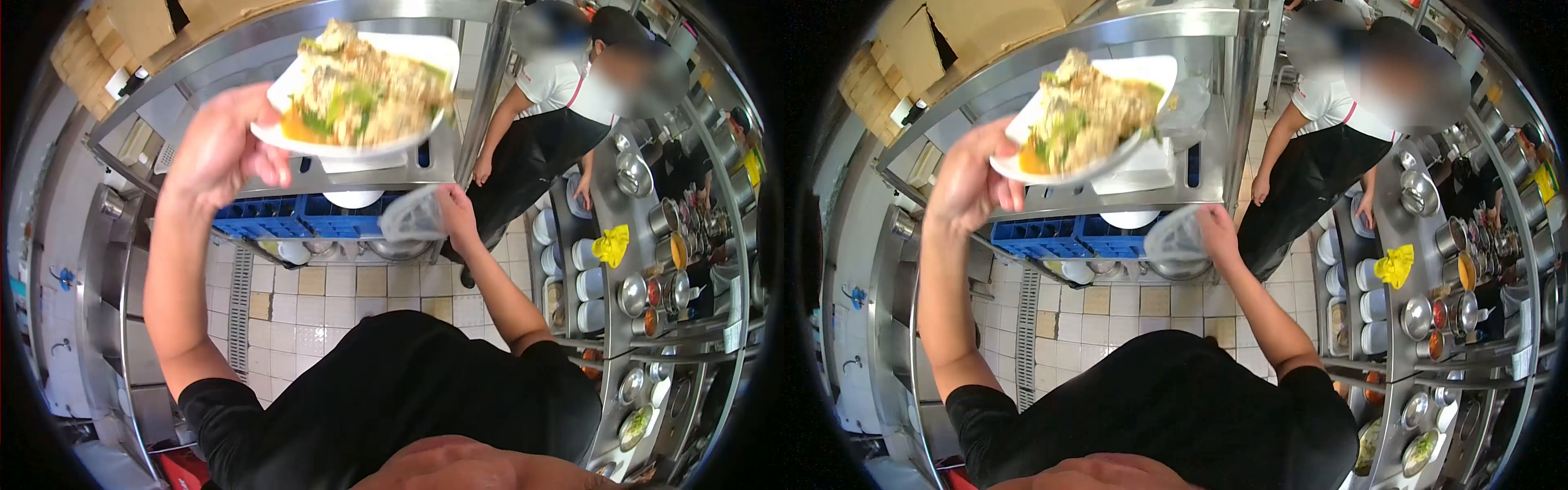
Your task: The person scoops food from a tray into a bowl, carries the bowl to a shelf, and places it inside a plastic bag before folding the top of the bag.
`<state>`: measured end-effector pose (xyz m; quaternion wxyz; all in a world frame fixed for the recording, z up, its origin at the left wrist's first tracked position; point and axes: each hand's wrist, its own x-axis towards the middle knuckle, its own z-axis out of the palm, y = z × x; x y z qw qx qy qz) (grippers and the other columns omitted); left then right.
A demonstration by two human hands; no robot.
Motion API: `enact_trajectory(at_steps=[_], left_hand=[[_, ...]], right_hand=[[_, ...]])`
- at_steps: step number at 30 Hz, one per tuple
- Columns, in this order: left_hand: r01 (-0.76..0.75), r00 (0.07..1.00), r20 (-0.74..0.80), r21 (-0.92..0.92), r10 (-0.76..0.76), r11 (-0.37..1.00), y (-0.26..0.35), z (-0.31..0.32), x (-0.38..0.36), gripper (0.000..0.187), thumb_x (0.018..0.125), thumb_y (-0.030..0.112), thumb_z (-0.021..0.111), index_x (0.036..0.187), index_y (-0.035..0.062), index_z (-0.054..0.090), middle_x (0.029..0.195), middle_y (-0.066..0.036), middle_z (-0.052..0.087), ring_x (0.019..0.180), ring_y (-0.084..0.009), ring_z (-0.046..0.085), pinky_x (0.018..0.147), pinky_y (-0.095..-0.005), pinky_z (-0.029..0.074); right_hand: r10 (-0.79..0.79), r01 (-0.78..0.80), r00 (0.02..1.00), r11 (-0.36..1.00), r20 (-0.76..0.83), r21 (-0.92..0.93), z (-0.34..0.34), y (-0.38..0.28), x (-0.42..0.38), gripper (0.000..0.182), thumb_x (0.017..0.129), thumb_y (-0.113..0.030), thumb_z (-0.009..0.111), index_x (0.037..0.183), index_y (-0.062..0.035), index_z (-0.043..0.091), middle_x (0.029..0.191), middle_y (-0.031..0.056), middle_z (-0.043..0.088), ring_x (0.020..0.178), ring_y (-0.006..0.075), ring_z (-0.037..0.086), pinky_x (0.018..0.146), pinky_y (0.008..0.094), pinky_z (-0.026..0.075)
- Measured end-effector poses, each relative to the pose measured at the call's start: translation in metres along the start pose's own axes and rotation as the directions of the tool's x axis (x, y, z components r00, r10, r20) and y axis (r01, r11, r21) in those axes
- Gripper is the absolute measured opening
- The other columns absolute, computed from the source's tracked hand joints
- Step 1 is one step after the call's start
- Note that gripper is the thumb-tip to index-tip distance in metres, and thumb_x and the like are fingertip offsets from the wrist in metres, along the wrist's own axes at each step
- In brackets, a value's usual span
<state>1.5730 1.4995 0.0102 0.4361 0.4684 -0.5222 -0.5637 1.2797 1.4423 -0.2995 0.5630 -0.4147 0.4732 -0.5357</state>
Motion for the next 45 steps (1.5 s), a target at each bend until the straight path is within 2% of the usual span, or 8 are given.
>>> enact_trajectory(at_steps=[6,15,24,26,30,32,38,45], left_hand=[[0.159,0.986,0.068,-0.063,-0.154,0.985,-0.084,-0.012,-0.023,0.067,0.08,0.004,0.048,0.145,0.0004,0.029,0.076,-0.016,0.068,0.044,-0.0211,0.063,0.036,-0.0268,0.053],[0.258,0.955,0.183,-0.124,-0.234,0.958,-0.202,-0.029,-0.01,0.095,0.078,-0.004,0.048,0.153,0.0083,-0.007,0.085,-0.02,0.069,0.049,-0.0263,0.065,0.039,-0.0336,0.056],[0.295,0.933,0.241,-0.09,-0.266,0.951,-0.245,-0.036,0.011,0.08,0.077,-0.003,0.049,0.149,0.0039,0.016,0.093,-0.019,0.068,0.059,-0.025,0.068,0.044,-0.0339,0.058],[0.314,0.918,0.291,-0.114,-0.271,0.942,-0.25,-0.035,0.015,0.073,0.078,-0.003,0.049,0.146,0.0018,0.023,0.092,-0.019,0.067,0.056,-0.0249,0.067,0.045,-0.0332,0.058],[0.332,0.916,0.273,-0.106,-0.294,0.937,-0.26,-0.028,0.015,0.059,0.078,-0.004,0.05,0.135,-0.0005,0.034,0.096,-0.019,0.066,0.063,-0.0258,0.068,0.048,-0.0334,0.059],[0.325,0.92,0.273,-0.123,-0.283,0.938,-0.262,-0.025,0.016,0.057,0.079,-0.003,0.05,0.133,-0.0008,0.035,0.098,-0.019,0.065,0.064,-0.0261,0.069,0.049,-0.0336,0.06],[0.306,0.937,0.198,-0.063,-0.289,0.95,-0.276,-0.024,0.02,0.055,0.078,-0.002,0.051,0.131,-0.0012,0.038,0.099,-0.017,0.064,0.073,-0.0257,0.069,0.049,-0.036,0.06],[0.301,0.953,0.073,-0.125,-0.294,0.945,-0.284,-0.026,0.022,0.039,0.081,0.0,0.051,0.118,-0.0018,0.04,0.097,-0.019,0.062,0.072,-0.0269,0.069,0.05,-0.036,0.06]], right_hand=[[-0.06,0.059,0.994,0.998,0.091,0.008,0.052,-0.034,0.022,0.031,0.1,-0.023,0.053,0.119,-0.0027,0.065,0.102,-0.0009,0.066,0.09,0.0054,0.057,0.078,0.0219,0.046],[-0.055,-0.06,0.864,0.976,0.5,0.21,0.092,-0.023,0.044,0.033,0.101,-0.021,0.051,0.127,-0.0007,0.059,0.11,0.006,0.067,0.095,0.011,0.063,0.084,0.0266,0.05],[-0.017,-0.069,0.781,0.991,0.624,0.113,0.076,-0.017,0.039,0.031,0.102,-0.019,0.047,0.124,-0.0014,0.061,0.121,0.0085,0.063,0.104,0.0135,0.061,0.09,0.0268,0.048],[-0.182,0.198,0.742,0.979,0.646,0.048,0.078,-0.028,0.032,0.03,0.102,-0.021,0.049,0.12,-0.0041,0.065,0.133,0.0085,0.054,0.116,0.0137,0.053,0.097,0.0294,0.042],[-0.163,0.222,0.766,0.975,0.622,-0.018,0.075,-0.027,0.027,0.027,0.101,-0.021,0.052,0.118,-0.0079,0.068,0.129,0.0059,0.051,0.114,0.0129,0.049,0.1,0.0297,0.038],[-0.297,0.481,0.818,0.823,0.492,-0.303,0.074,-0.026,0.025,0.025,0.098,-0.018,0.056,0.119,-0.0105,0.069,0.113,0.0023,0.054,0.103,0.0108,0.05,0.097,0.0271,0.039],[-0.187,0.351,0.866,0.888,0.463,-0.298,0.072,-0.034,0.012,0.025,0.094,-0.009,0.061,0.119,-0.0076,0.067,0.089,-0.0033,0.058,0.086,0.0052,0.053,0.082,0.0219,0.044],[-0.132,0.186,0.92,0.976,0.369,-0.115,0.047,-0.014,-0.007,0.016,0.094,-0.004,0.061,0.109,0.0007,0.061,0.092,0.0006,0.064,0.083,0.0029,0.057,0.073,0.0193,0.045]])
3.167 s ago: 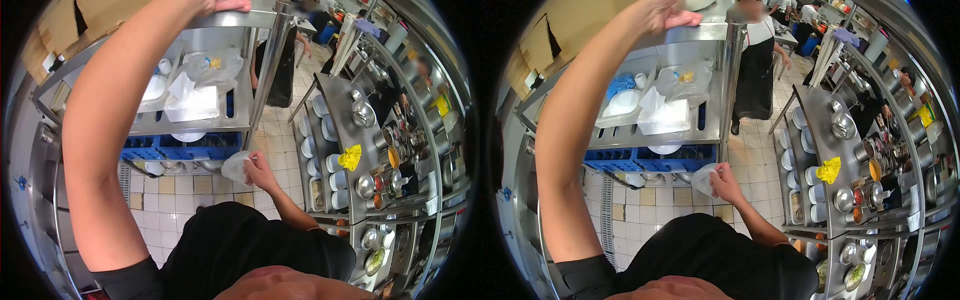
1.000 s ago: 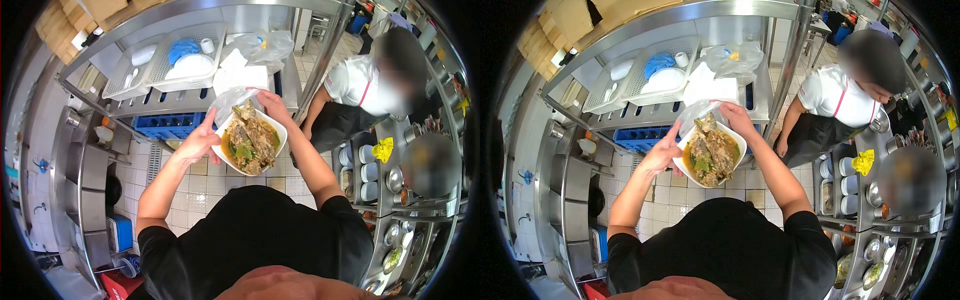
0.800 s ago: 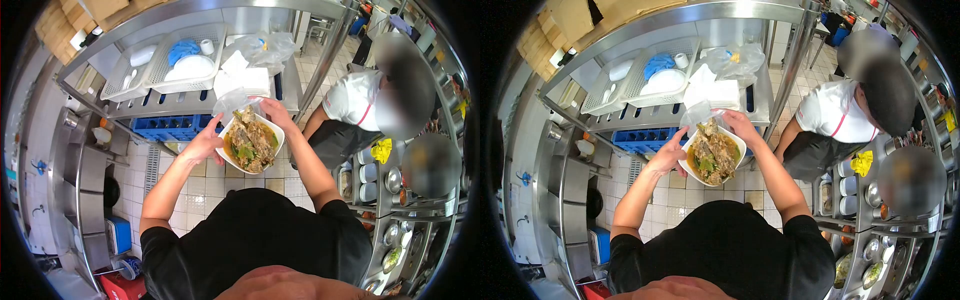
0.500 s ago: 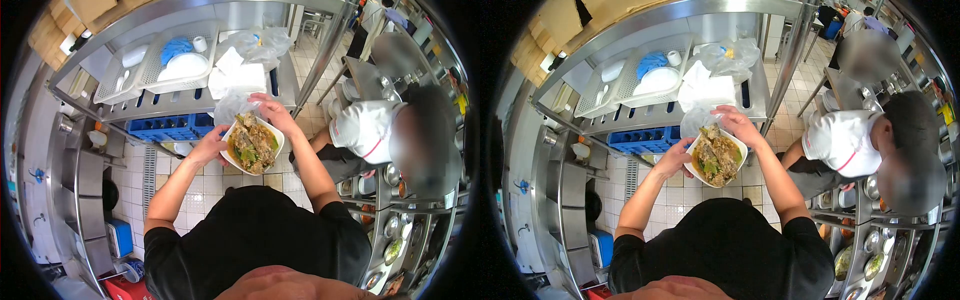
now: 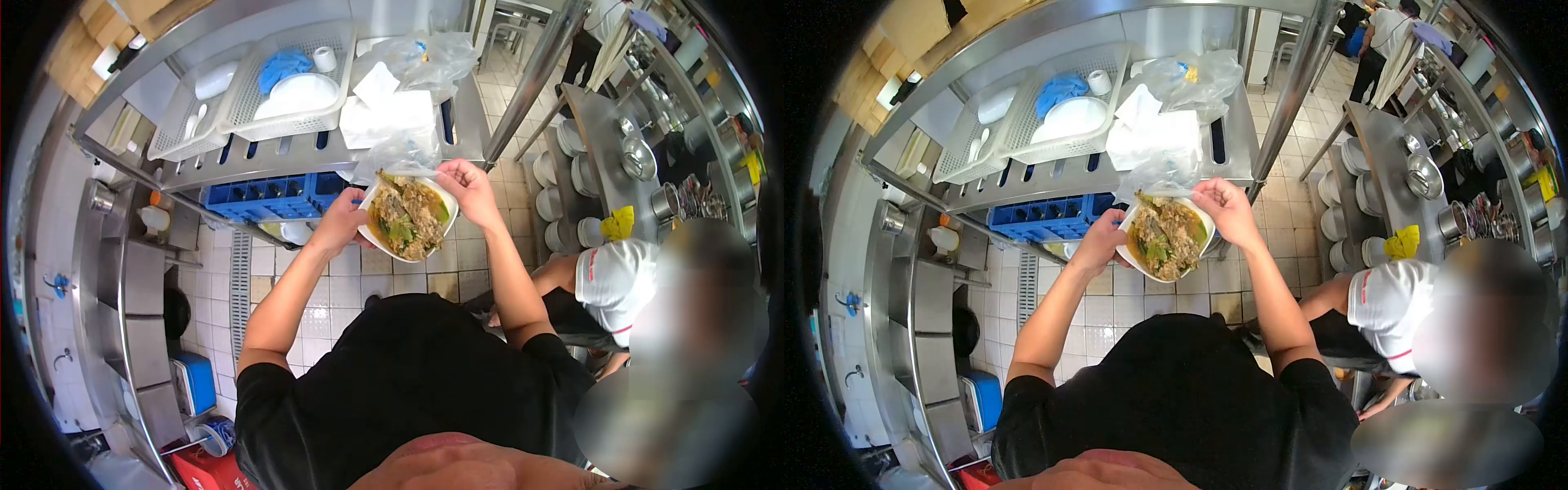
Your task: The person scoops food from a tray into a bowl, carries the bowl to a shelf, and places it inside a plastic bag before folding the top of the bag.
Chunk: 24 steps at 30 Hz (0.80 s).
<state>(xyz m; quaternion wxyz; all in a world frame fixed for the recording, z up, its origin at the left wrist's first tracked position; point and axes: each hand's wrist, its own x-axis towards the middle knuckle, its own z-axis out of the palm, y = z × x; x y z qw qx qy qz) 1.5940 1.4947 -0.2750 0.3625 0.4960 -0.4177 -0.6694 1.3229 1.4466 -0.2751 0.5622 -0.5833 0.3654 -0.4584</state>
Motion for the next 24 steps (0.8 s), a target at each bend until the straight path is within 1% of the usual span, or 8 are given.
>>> enact_trajectory(at_steps=[6,8,9,11,14,17,20,24], left_hand=[[0.005,0.997,-0.083,0.009,-0.004,1.0,-0.012,0.001,0.003,0.032,0.08,0.003,0.054,0.109,0.0037,0.042,0.09,-0.013,0.062,0.067,-0.0233,0.068,0.045,-0.036,0.059],[0.007,0.996,-0.089,0.014,-0.006,1.0,-0.016,0.0,0.004,0.03,0.08,0.003,0.054,0.108,0.0042,0.042,0.089,-0.013,0.062,0.067,-0.0228,0.068,0.044,-0.0355,0.058],[0.008,0.995,-0.097,0.009,-0.007,1.0,-0.018,0.0,0.005,0.028,0.08,0.003,0.054,0.105,0.0048,0.042,0.088,-0.012,0.061,0.066,-0.0223,0.067,0.043,-0.0353,0.058],[0.008,0.995,-0.103,0.007,-0.007,1.0,-0.018,0.0,0.004,0.026,0.08,0.003,0.055,0.103,0.0053,0.042,0.086,-0.011,0.06,0.066,-0.0219,0.067,0.043,-0.035,0.058],[0.006,0.995,-0.105,0.02,-0.004,1.0,-0.014,0.001,0.0,0.024,0.081,0.003,0.054,0.102,0.0061,0.043,0.084,-0.009,0.058,0.065,-0.0217,0.066,0.043,-0.0353,0.058],[-0.03,0.989,-0.146,0.053,0.038,0.998,-0.01,-0.002,-0.006,0.022,0.084,0.003,0.054,0.102,0.0034,0.041,0.09,-0.012,0.057,0.066,-0.0227,0.066,0.045,-0.0365,0.059],[-0.065,0.99,-0.12,0.035,0.068,0.997,-0.012,-0.013,-0.007,0.025,0.084,0.002,0.053,0.105,0.0047,0.039,0.09,-0.012,0.057,0.068,-0.0237,0.067,0.045,-0.0375,0.059],[-0.082,0.987,-0.133,0.033,0.085,0.996,-0.009,-0.022,-0.013,0.029,0.085,0.0,0.049,0.111,0.0065,0.037,0.094,-0.014,0.059,0.07,-0.0259,0.067,0.046,-0.0386,0.059]], right_hand=[[-0.027,0.03,0.999,0.981,-0.017,0.194,-0.008,0.01,-0.026,0.035,0.092,0.002,0.059,0.126,-0.0009,0.054,0.099,-0.0007,0.062,0.092,0.0045,0.056,0.08,0.0193,0.044],[0.033,-0.026,0.999,0.94,-0.016,0.339,-0.005,0.014,-0.028,0.054,0.088,0.004,0.06,0.139,-0.0019,0.044,0.103,-0.0007,0.06,0.092,0.0067,0.057,0.081,0.0191,0.044],[0.031,-0.024,0.999,0.94,-0.015,0.34,-0.006,0.014,-0.032,0.054,0.088,0.004,0.06,0.139,-0.0019,0.044,0.103,-0.0007,0.06,0.092,0.0067,0.057,0.081,0.0191,0.044],[-0.007,-0.063,0.993,0.806,0.116,0.588,-0.001,0.001,-0.037,0.065,0.085,0.004,0.064,0.144,-0.0022,0.039,0.103,0.0,0.059,0.094,0.0089,0.057,0.081,0.0194,0.044],[-0.061,0.015,0.995,0.872,0.079,0.488,0.001,0.013,-0.037,0.077,0.081,0.006,0.068,0.148,-0.0026,0.032,0.103,0.0007,0.058,0.093,0.0087,0.056,0.08,0.0183,0.044],[-0.105,0.08,0.994,0.884,0.029,0.461,0.004,0.027,-0.035,0.085,0.078,0.006,0.071,0.15,-0.0028,0.027,0.1,0.0005,0.057,0.088,0.0084,0.054,0.076,0.0183,0.044],[0.007,-0.025,0.999,0.858,0.035,0.513,0.004,0.034,-0.026,0.089,0.078,0.008,0.071,0.152,-0.0032,0.023,0.096,0.0003,0.055,0.084,0.0082,0.053,0.072,0.0187,0.042],[-0.077,0.052,0.997,0.814,0.019,0.578,0.02,0.024,-0.019,0.087,0.081,0.011,0.066,0.153,-0.004,0.02,0.094,0.0001,0.053,0.08,0.0083,0.051,0.071,0.0184,0.041]])
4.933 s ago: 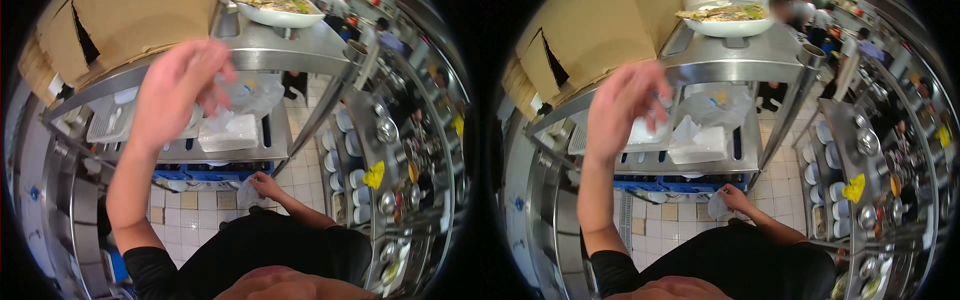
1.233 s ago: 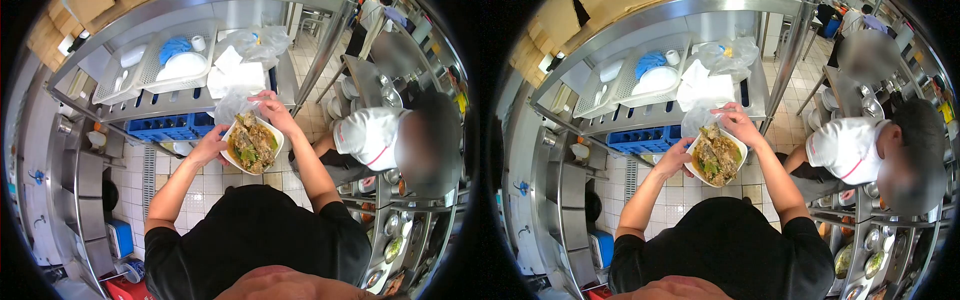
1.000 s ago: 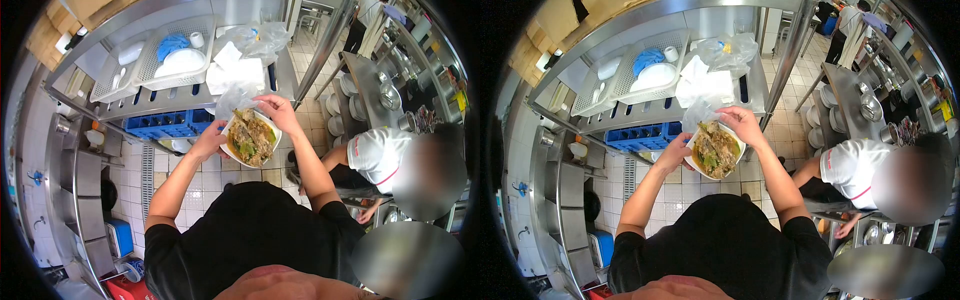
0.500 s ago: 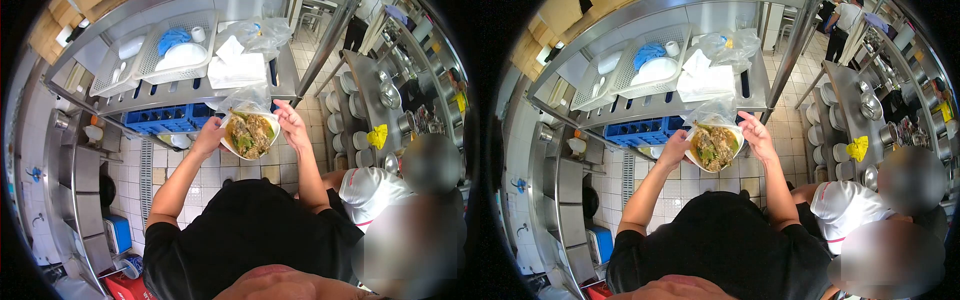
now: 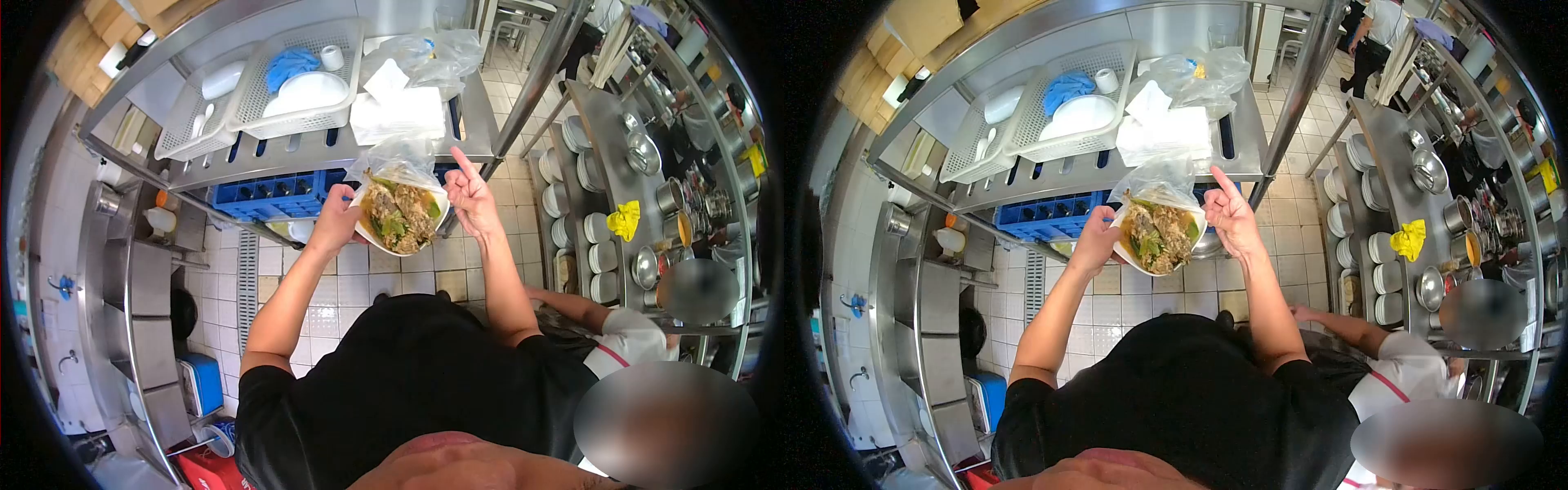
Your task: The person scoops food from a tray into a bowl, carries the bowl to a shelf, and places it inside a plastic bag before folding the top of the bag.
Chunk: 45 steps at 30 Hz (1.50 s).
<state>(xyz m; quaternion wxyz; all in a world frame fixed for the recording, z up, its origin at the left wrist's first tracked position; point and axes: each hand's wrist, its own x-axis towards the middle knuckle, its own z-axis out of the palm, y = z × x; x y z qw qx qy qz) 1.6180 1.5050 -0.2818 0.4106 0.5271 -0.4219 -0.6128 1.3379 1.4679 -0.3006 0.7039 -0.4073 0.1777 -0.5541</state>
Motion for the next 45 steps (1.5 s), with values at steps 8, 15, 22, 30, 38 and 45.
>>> enact_trajectory(at_steps=[8,15,22,30,38,45], left_hand=[[-0.037,0.995,-0.089,-0.016,0.035,0.999,0.001,-0.009,-0.004,0.043,0.087,-0.001,0.047,0.127,0.0047,0.033,0.098,-0.018,0.063,0.072,-0.0271,0.068,0.047,-0.0384,0.06],[-0.158,0.971,-0.198,-0.092,0.138,0.983,-0.005,-0.014,0.014,0.041,0.087,-0.003,0.045,0.127,0.0032,0.037,0.1,-0.018,0.063,0.075,-0.026,0.069,0.049,-0.0369,0.061],[-0.12,0.977,-0.186,-0.09,0.102,0.989,-0.003,-0.015,0.006,0.039,0.088,-0.001,0.045,0.126,0.0024,0.038,0.1,-0.017,0.063,0.076,-0.0268,0.069,0.049,-0.0381,0.061],[-0.198,0.942,-0.307,-0.176,0.138,0.964,-0.024,-0.014,0.009,0.043,0.09,0.0,0.043,0.132,0.0011,0.036,0.103,-0.019,0.063,0.074,-0.027,0.069,0.049,-0.0379,0.061],[-0.189,0.925,-0.359,-0.146,0.126,0.971,-0.03,-0.013,0.013,0.04,0.09,0.001,0.044,0.13,0.0011,0.039,0.103,-0.018,0.063,0.074,-0.0255,0.069,0.049,-0.0366,0.061],[-0.216,0.914,-0.38,-0.165,0.14,0.962,-0.035,-0.003,0.023,0.039,0.09,-0.001,0.042,0.128,0.0005,0.04,0.104,-0.019,0.062,0.074,-0.0259,0.069,0.049,-0.0355,0.061]], right_hand=[[-0.167,0.149,0.983,0.967,-0.071,-0.207,0.03,0.013,-0.001,0.083,0.079,0.018,0.057,0.151,-0.0065,0.025,0.1,-0.0006,0.047,0.084,0.0085,0.05,0.076,0.0201,0.043],[-0.158,0.039,0.969,0.858,-0.19,-0.512,0.023,0.034,0.007,0.052,0.087,0.013,0.053,0.135,-0.0055,0.043,0.114,0.0029,0.054,0.086,0.0073,0.056,0.077,0.0213,0.046],[-0.142,0.012,0.97,0.836,-0.197,-0.548,0.012,0.036,0.035,0.006,0.091,0.0,0.062,0.097,0.0006,0.062,0.085,0.0001,0.066,0.073,0.0053,0.057,0.068,0.0208,0.046],[-0.145,0.028,0.984,0.702,-0.104,-0.712,0.026,0.068,0.018,0.004,0.095,-0.005,0.057,0.091,-0.0043,0.055,0.073,-0.0076,0.044,0.067,0.0033,0.038,0.059,0.0207,0.034],[0.004,-0.119,0.986,0.725,-0.169,-0.678,0.039,0.067,-0.004,0.006,0.096,-0.006,0.055,0.09,-0.0056,0.055,0.075,-0.0078,0.045,0.068,0.0025,0.038,0.059,0.0197,0.033],[-0.195,-0.059,0.954,0.625,-0.228,-0.779,0.064,0.074,-0.011,0.011,0.097,-0.01,0.053,0.089,-0.0028,0.052,0.073,-0.0002,0.048,0.069,0.0098,0.044,0.062,0.0265,0.04]])
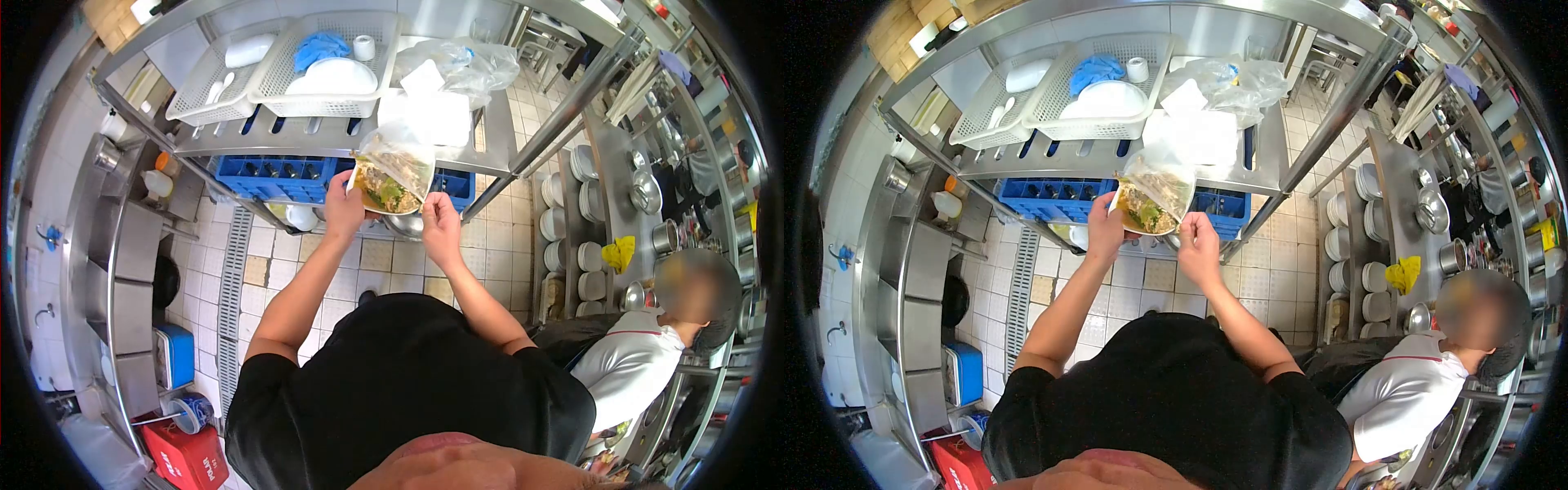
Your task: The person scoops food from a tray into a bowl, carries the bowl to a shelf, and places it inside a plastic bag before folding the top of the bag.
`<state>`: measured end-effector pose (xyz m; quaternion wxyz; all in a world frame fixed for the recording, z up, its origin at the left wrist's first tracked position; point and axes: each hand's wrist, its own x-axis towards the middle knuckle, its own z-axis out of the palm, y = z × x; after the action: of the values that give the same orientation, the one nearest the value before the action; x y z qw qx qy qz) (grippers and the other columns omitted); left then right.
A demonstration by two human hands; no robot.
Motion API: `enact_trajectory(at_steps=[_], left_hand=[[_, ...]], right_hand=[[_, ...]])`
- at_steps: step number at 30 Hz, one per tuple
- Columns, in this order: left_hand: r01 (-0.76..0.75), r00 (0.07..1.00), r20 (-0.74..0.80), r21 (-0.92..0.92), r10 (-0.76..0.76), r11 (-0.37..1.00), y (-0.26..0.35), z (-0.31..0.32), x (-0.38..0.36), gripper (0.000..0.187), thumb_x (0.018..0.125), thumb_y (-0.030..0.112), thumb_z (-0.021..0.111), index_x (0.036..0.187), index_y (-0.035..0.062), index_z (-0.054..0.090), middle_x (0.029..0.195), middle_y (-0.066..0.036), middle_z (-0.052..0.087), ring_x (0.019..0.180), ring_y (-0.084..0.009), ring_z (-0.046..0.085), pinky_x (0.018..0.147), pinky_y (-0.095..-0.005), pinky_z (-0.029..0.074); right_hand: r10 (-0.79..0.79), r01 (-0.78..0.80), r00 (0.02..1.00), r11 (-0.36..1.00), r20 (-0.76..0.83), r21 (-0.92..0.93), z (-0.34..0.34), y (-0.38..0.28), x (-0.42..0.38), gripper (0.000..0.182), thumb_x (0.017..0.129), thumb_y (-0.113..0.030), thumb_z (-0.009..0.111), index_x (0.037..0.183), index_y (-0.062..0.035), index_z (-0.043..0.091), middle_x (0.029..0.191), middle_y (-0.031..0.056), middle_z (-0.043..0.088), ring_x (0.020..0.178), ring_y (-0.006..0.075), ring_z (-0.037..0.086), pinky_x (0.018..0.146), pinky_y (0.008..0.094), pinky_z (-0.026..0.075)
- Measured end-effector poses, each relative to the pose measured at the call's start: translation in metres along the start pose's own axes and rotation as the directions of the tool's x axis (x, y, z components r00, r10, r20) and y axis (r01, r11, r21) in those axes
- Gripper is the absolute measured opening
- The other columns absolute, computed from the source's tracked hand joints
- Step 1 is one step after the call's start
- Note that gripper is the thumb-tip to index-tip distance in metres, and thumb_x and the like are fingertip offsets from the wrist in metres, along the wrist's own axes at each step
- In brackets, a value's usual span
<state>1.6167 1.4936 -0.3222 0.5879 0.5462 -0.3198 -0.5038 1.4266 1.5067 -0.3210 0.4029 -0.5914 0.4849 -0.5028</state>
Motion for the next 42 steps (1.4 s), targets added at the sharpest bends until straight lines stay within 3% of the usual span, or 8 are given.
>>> enact_trajectory(at_steps=[14,16,26,30,35,36,38,42], left_hand=[[-0.011,0.998,-0.06,-0.128,0.003,0.992,0.007,0.033,-0.006,0.034,0.091,0.0,0.042,0.125,-0.0006,0.035,0.11,-0.021,0.057,0.085,-0.0285,0.069,0.056,-0.0377,0.063],[0.029,0.998,-0.049,-0.14,-0.037,0.99,0.005,0.036,-0.006,0.036,0.091,0.0,0.042,0.126,-0.0009,0.034,0.112,-0.021,0.056,0.087,-0.0304,0.069,0.059,-0.0383,0.064],[-0.067,0.988,-0.139,0.029,0.071,0.997,-0.001,0.035,0.006,0.031,0.09,0.002,0.045,0.12,-0.0021,0.04,0.106,-0.019,0.059,0.084,-0.026,0.067,0.056,-0.0334,0.06],[-0.228,0.958,-0.135,0.169,0.252,0.959,-0.031,0.02,0.022,0.03,0.089,0.003,0.047,0.118,-0.003,0.042,0.097,-0.019,0.063,0.08,-0.0249,0.068,0.058,-0.0337,0.057],[-0.148,0.986,-0.036,0.258,0.163,0.955,-0.025,0.021,0.012,0.031,0.087,0.002,0.048,0.116,-0.0039,0.039,0.102,-0.021,0.06,0.077,-0.0259,0.069,0.052,-0.0363,0.062],[-0.15,0.986,-0.036,0.256,0.165,0.955,-0.02,0.023,0.007,0.031,0.087,0.002,0.048,0.116,-0.0039,0.039,0.102,-0.021,0.06,0.077,-0.0259,0.069,0.052,-0.0363,0.062],[-0.115,0.992,-0.038,0.19,0.124,0.975,-0.005,0.029,-0.005,0.028,0.087,0.001,0.048,0.113,-0.004,0.041,0.098,-0.021,0.062,0.073,-0.0257,0.069,0.05,-0.0347,0.061],[-0.125,0.991,-0.033,0.144,0.131,0.982,-0.006,0.025,-0.008,0.024,0.087,0.002,0.049,0.11,-0.0043,0.044,0.095,-0.02,0.063,0.071,-0.0243,0.069,0.048,-0.0331,0.06]], right_hand=[[0.013,-0.045,0.97,0.991,-0.243,-0.124,0.0,0.006,0.032,0.013,0.099,-0.009,0.044,0.093,0.0003,0.049,0.077,0.0135,0.053,0.069,0.024,0.051,0.066,0.0365,0.043],[-0.194,0.107,0.939,0.95,-0.285,-0.294,-0.003,0.009,0.04,0.01,0.098,-0.007,0.043,0.095,0.0003,0.049,0.079,0.0152,0.053,0.071,0.0254,0.052,0.067,0.0374,0.043],[-0.094,0.067,0.977,0.988,-0.194,-0.142,0.005,0.006,0.009,0.008,0.096,-0.004,0.046,0.09,-0.0007,0.05,0.077,0.0118,0.051,0.07,0.0219,0.049,0.067,0.0338,0.043],[-0.441,0.371,0.876,0.875,-0.196,-0.312,-0.02,-0.043,0.03,0.001,0.086,-0.003,0.062,0.086,-0.0018,0.062,0.082,0.0112,0.058,0.071,0.023,0.053,0.066,0.032,0.044],[-0.277,0.411,0.907,0.742,0.316,-0.53,0.005,-0.093,0.093,0.015,0.078,-0.013,0.068,0.083,0.0007,0.07,0.083,0.0157,0.067,0.082,0.0322,0.066,0.071,0.0383,0.053],[-0.279,0.412,0.907,0.741,0.316,-0.53,0.013,-0.092,0.104,0.015,0.078,-0.013,0.068,0.083,0.0007,0.07,0.083,0.0157,0.067,0.082,0.0322,0.066,0.071,0.0383,0.053],[0.202,0.266,0.893,0.486,0.403,-0.832,0.029,-0.091,0.119,0.021,0.072,-0.016,0.07,0.085,0.0007,0.072,0.087,0.0201,0.07,0.086,0.0339,0.069,0.074,0.0407,0.056],[0.273,0.268,0.877,0.405,0.395,-0.874,0.042,-0.092,0.126,0.025,0.071,-0.016,0.069,0.089,0.0016,0.072,0.09,0.0234,0.07,0.088,0.0356,0.07,0.076,0.0417,0.057]])
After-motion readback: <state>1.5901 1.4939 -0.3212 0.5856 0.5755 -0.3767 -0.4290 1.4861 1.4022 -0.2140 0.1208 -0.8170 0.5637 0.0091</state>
